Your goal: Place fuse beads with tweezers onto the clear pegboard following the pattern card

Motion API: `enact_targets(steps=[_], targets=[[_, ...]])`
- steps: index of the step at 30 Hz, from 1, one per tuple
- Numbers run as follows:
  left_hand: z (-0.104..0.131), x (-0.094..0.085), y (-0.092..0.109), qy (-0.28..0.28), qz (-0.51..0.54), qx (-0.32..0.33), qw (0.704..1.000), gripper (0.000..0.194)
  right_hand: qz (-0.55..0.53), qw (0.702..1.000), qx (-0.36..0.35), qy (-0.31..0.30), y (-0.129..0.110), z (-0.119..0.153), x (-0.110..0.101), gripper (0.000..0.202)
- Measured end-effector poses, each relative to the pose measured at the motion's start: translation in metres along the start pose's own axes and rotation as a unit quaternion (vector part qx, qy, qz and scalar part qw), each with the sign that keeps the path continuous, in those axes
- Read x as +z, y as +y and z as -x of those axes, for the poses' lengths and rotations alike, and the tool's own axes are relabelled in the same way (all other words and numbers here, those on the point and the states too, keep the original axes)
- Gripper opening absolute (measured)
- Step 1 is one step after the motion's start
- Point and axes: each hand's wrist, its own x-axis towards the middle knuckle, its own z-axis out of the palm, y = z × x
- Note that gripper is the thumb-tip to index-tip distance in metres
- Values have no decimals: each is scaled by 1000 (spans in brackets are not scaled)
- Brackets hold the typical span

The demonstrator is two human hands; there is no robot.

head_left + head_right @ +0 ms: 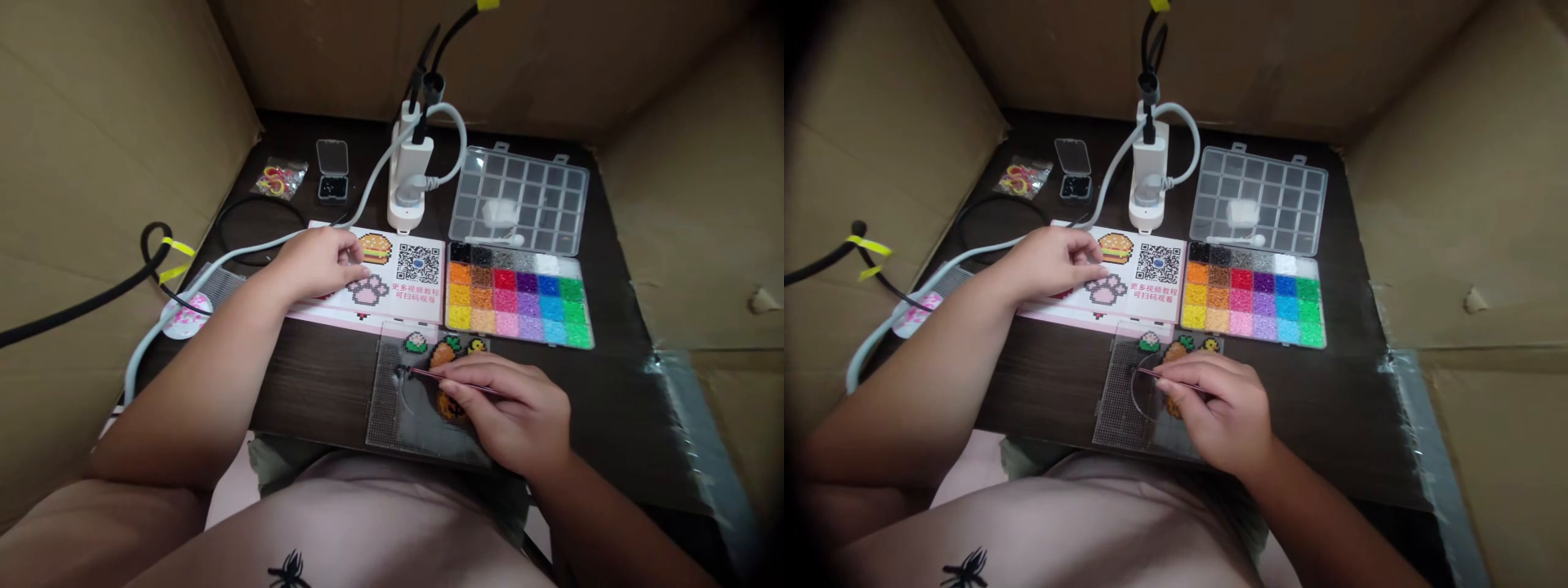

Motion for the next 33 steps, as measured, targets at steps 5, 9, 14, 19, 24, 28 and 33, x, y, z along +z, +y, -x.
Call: enact_targets(steps=[5, 9, 14, 19, 24, 28, 33], targets=[[1, 1, -1, 7, -3, 6, 1000, 23, 25, 998, -52, -10, 0, 0, 0, 19], [0, 2, -2, 0, 2, 4, 1000, 25, 27, 998, -60, -18, 0, 1, -1, 18], [0, 1, -1, 0, 10, -4, 1000, 25, 31, 998, -51, -23, -1, 1, -1, 18], [1, 1, 0, 4, 6, 1, 1000, 25, 33, 998, -57, -24, 0, 1, 0, 19], [0, 2, -2, 4, 0, 1, 1000, 25, 37, 998, -43, -22, 1, 1, 1, 17], [0, 2, -1, 6, -11, 1, 1000, 26, 37, 998, -45, -17, 1, 1, 1, 16], [0, 1, 0, 5, -9, -2, 1000, 25, 39, 999, -34, -3, 1, 2, 0, 16]])
